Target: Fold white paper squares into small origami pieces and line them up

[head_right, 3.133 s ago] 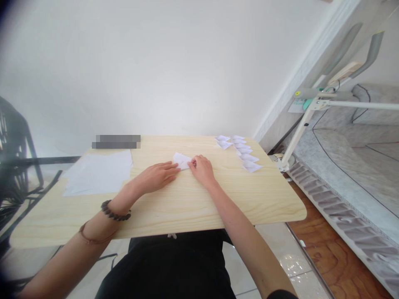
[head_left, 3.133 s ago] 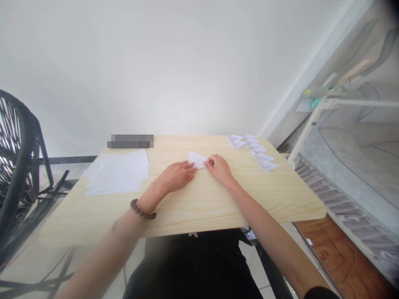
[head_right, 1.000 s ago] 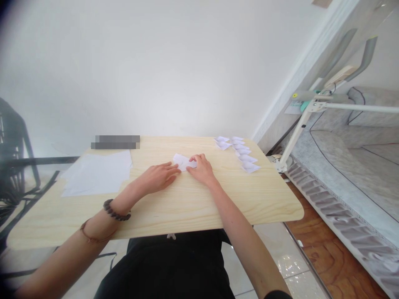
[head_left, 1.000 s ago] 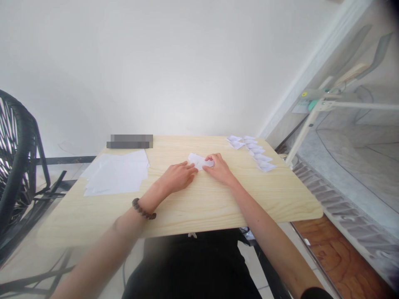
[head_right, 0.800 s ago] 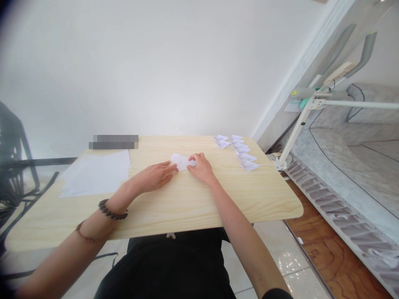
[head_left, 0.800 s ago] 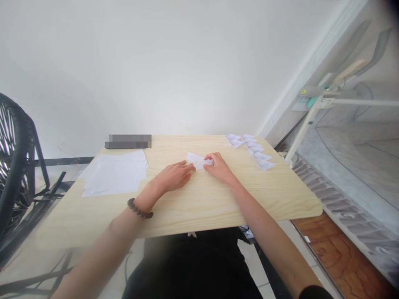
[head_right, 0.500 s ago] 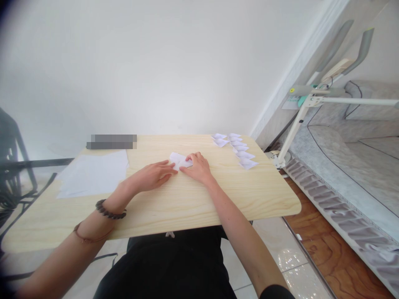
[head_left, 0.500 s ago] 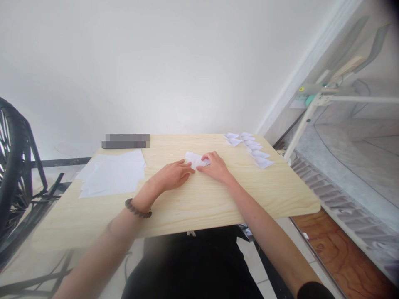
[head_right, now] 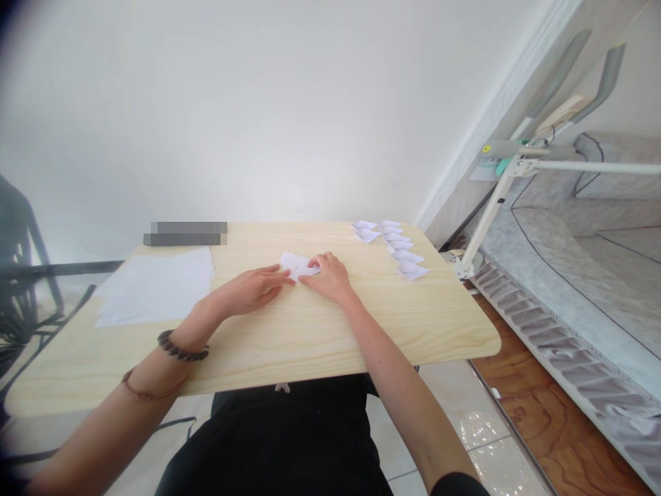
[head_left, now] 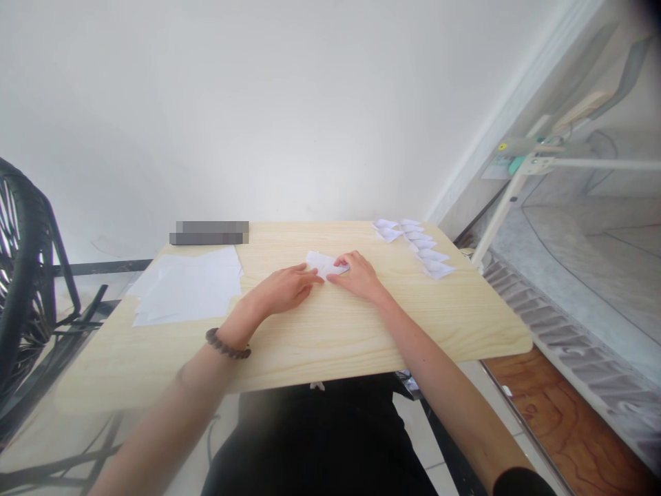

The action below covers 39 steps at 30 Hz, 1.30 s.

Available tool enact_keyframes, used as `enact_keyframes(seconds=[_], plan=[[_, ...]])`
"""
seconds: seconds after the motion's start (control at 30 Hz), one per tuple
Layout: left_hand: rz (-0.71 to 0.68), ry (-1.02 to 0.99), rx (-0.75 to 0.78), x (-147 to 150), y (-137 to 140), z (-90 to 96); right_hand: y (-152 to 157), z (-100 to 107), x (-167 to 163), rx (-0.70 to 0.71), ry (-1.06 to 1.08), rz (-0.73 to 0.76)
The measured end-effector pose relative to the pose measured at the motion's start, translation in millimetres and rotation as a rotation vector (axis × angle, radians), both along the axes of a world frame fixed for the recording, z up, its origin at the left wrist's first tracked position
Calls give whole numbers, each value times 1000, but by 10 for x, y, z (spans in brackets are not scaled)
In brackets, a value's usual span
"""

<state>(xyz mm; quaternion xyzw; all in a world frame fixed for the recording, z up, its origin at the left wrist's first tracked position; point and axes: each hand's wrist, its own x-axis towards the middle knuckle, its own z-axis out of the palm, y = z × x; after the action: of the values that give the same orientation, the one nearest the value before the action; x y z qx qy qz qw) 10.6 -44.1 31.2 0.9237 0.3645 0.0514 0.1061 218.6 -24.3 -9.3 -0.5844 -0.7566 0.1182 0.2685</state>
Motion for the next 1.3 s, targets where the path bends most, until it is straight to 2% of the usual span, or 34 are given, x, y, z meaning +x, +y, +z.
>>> enact_keyframes(seconds=[0.27,0.67,0.77,0.93,1.07,1.17,1.3], plan=[[17,9,27,39,-13,-5,10,-8,-19,0,-8,-13],[24,50,42,53,-23,25,111,118,180,-230,318,112],[23,55,52,47,-27,25,128,135,237,-250,352,135],[15,53,70,41,-23,8,121,87,232,-223,370,75],[28,49,61,41,-23,-4,57,33,90,-109,291,-23],[22,34,59,33,-18,-13,29,7,11,-40,161,-30],[6,4,40,10,5,-24,45,-12,19,-50,126,-3]])
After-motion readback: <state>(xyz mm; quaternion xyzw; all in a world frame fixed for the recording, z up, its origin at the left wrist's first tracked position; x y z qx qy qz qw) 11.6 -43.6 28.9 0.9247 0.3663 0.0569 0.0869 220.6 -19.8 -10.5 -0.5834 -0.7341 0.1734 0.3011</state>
